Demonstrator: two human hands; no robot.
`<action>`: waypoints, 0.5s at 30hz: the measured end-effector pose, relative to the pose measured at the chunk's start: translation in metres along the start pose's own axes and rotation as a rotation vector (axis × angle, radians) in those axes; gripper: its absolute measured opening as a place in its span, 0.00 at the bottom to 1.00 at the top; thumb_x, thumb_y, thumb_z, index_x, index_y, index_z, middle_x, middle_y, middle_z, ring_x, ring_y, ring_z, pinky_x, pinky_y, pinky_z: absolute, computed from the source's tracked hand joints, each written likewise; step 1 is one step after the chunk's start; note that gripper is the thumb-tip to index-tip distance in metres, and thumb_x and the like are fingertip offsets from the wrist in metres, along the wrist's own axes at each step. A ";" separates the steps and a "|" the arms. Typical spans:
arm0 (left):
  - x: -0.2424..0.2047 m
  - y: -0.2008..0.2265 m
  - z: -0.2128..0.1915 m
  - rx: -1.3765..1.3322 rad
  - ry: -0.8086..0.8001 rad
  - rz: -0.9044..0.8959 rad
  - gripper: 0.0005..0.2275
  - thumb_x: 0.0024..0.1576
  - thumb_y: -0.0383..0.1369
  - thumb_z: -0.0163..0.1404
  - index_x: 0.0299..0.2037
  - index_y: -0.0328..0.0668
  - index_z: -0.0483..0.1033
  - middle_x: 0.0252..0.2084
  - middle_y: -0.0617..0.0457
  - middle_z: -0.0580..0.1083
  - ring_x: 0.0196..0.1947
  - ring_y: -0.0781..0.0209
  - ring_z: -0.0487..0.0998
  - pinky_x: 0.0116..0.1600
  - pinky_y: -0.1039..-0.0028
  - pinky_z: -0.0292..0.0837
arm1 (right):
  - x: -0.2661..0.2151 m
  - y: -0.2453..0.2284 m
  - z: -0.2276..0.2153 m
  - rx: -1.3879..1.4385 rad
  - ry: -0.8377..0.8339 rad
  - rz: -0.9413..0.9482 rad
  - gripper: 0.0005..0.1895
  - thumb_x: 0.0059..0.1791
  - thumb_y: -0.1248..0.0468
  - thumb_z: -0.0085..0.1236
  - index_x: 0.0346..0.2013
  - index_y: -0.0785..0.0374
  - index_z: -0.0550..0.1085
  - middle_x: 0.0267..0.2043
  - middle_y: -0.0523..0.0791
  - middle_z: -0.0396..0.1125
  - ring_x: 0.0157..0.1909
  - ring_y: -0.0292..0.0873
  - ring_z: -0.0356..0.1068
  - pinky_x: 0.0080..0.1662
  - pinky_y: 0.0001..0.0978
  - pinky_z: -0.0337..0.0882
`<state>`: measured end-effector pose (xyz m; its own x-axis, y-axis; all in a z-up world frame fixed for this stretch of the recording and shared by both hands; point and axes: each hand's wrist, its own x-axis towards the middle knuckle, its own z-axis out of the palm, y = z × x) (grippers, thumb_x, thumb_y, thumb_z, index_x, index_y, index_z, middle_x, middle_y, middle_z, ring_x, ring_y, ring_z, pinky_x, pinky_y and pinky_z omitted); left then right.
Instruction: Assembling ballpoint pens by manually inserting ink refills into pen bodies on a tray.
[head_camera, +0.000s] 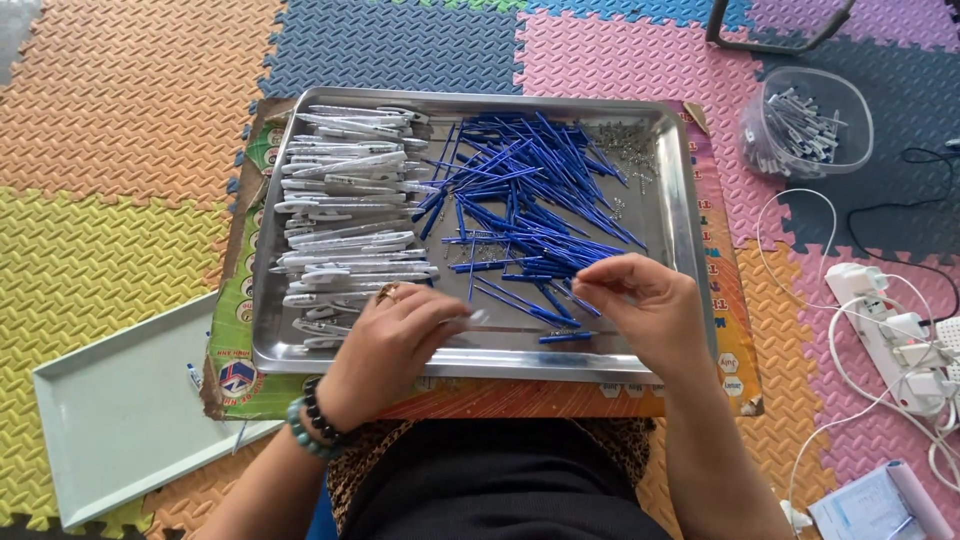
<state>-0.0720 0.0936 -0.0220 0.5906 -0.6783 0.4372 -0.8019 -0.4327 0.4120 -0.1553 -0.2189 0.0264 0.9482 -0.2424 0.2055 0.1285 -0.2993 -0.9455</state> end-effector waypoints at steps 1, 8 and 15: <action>0.006 0.009 -0.001 -0.227 0.119 -0.049 0.11 0.68 0.35 0.60 0.59 0.59 0.85 0.50 0.61 0.86 0.55 0.55 0.88 0.58 0.63 0.81 | 0.001 -0.004 0.005 0.043 0.011 -0.023 0.08 0.49 0.75 0.75 0.41 0.66 0.87 0.39 0.48 0.83 0.42 0.37 0.82 0.51 0.30 0.82; 0.031 0.055 0.014 -1.094 0.198 -0.391 0.12 0.67 0.24 0.58 0.59 0.39 0.85 0.48 0.42 0.86 0.47 0.48 0.91 0.58 0.55 0.86 | 0.007 -0.038 0.042 0.169 0.042 -0.179 0.09 0.47 0.79 0.76 0.40 0.69 0.86 0.40 0.52 0.82 0.43 0.45 0.85 0.51 0.36 0.85; 0.029 0.057 0.019 -1.154 0.162 -0.459 0.12 0.67 0.24 0.58 0.60 0.34 0.84 0.48 0.43 0.86 0.49 0.51 0.90 0.61 0.54 0.85 | 0.007 -0.032 0.047 0.132 -0.053 -0.203 0.07 0.49 0.76 0.75 0.40 0.66 0.86 0.41 0.50 0.83 0.44 0.44 0.85 0.51 0.36 0.85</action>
<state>-0.1026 0.0377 -0.0014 0.8642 -0.4868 0.1271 -0.0207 0.2180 0.9757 -0.1390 -0.1680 0.0460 0.9127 -0.1396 0.3841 0.3512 -0.2125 -0.9118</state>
